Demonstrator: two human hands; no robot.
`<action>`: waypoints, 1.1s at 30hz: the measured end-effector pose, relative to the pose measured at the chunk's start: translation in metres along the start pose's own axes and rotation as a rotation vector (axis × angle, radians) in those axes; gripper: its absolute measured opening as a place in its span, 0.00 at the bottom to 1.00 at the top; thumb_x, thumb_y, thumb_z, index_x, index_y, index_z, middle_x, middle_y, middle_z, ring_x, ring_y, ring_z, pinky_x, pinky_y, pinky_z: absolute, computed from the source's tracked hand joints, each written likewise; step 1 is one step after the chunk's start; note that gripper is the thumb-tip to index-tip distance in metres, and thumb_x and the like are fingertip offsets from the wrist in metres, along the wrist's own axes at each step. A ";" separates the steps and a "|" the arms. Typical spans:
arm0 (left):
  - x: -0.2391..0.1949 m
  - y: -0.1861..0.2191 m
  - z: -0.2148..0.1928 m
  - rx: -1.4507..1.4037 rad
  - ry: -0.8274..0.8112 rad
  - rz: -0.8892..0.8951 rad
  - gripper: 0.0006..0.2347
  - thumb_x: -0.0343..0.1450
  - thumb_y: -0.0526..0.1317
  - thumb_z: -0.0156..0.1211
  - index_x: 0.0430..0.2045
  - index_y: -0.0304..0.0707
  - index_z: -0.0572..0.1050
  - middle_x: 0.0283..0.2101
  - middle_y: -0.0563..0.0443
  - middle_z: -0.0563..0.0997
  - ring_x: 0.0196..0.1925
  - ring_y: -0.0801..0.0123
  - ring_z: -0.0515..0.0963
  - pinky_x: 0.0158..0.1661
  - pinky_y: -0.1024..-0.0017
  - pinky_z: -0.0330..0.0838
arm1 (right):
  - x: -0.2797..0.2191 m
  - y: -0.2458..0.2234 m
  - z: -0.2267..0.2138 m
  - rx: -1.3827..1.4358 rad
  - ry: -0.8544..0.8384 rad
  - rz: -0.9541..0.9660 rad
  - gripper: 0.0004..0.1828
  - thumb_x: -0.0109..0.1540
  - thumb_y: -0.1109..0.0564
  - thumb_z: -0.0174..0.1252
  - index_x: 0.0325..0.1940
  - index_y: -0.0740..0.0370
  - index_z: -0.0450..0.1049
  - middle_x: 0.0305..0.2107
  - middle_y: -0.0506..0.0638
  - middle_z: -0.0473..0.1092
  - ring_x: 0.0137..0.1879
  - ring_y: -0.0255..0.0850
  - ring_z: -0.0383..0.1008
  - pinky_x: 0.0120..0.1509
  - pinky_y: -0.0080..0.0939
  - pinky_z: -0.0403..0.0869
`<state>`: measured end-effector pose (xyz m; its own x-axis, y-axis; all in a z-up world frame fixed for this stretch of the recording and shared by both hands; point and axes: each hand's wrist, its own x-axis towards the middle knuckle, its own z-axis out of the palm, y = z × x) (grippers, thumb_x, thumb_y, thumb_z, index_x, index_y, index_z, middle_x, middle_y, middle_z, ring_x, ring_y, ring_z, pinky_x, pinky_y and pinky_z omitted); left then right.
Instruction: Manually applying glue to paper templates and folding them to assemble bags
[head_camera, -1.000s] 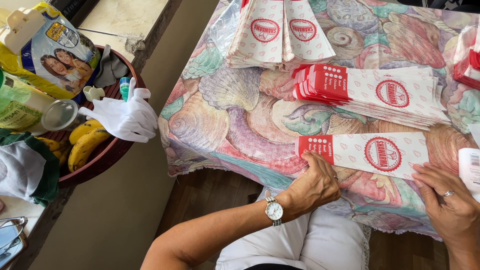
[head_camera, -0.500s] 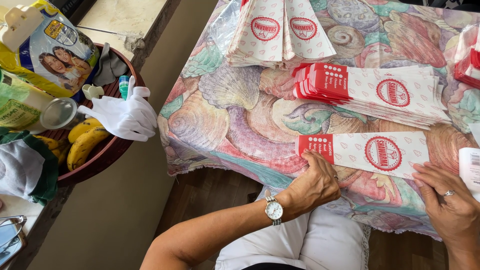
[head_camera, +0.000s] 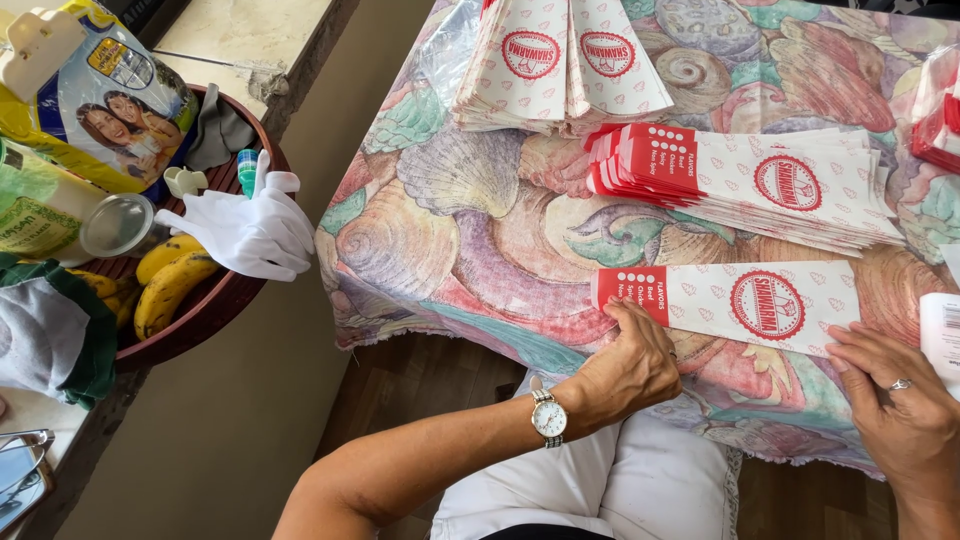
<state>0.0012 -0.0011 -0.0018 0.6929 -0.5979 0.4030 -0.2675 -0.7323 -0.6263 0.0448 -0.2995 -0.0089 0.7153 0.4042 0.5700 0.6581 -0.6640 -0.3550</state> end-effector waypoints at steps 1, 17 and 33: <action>0.000 -0.001 -0.001 0.000 -0.001 0.000 0.18 0.72 0.38 0.38 0.32 0.21 0.79 0.36 0.22 0.81 0.35 0.36 0.82 0.37 0.50 0.77 | 0.000 0.001 0.000 0.001 0.000 0.000 0.05 0.71 0.77 0.61 0.50 0.77 0.79 0.52 0.65 0.77 0.65 0.60 0.78 0.76 0.53 0.76; 0.000 -0.005 -0.002 0.018 -0.003 0.048 0.18 0.72 0.38 0.38 0.32 0.21 0.79 0.35 0.22 0.80 0.35 0.35 0.81 0.36 0.49 0.77 | 0.003 -0.004 -0.001 -0.012 0.005 -0.023 0.05 0.71 0.76 0.62 0.51 0.79 0.79 0.52 0.66 0.77 0.64 0.60 0.78 0.74 0.53 0.76; -0.001 -0.003 -0.001 0.011 0.003 0.054 0.17 0.71 0.38 0.40 0.30 0.23 0.80 0.35 0.22 0.81 0.35 0.35 0.81 0.35 0.49 0.77 | 0.002 -0.001 -0.002 -0.014 -0.004 -0.034 0.06 0.70 0.76 0.62 0.51 0.79 0.79 0.51 0.66 0.77 0.64 0.61 0.78 0.74 0.55 0.76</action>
<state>0.0010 0.0012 0.0003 0.6755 -0.6377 0.3702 -0.2971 -0.6948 -0.6549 0.0453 -0.2990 -0.0061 0.6935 0.4295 0.5785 0.6789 -0.6583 -0.3252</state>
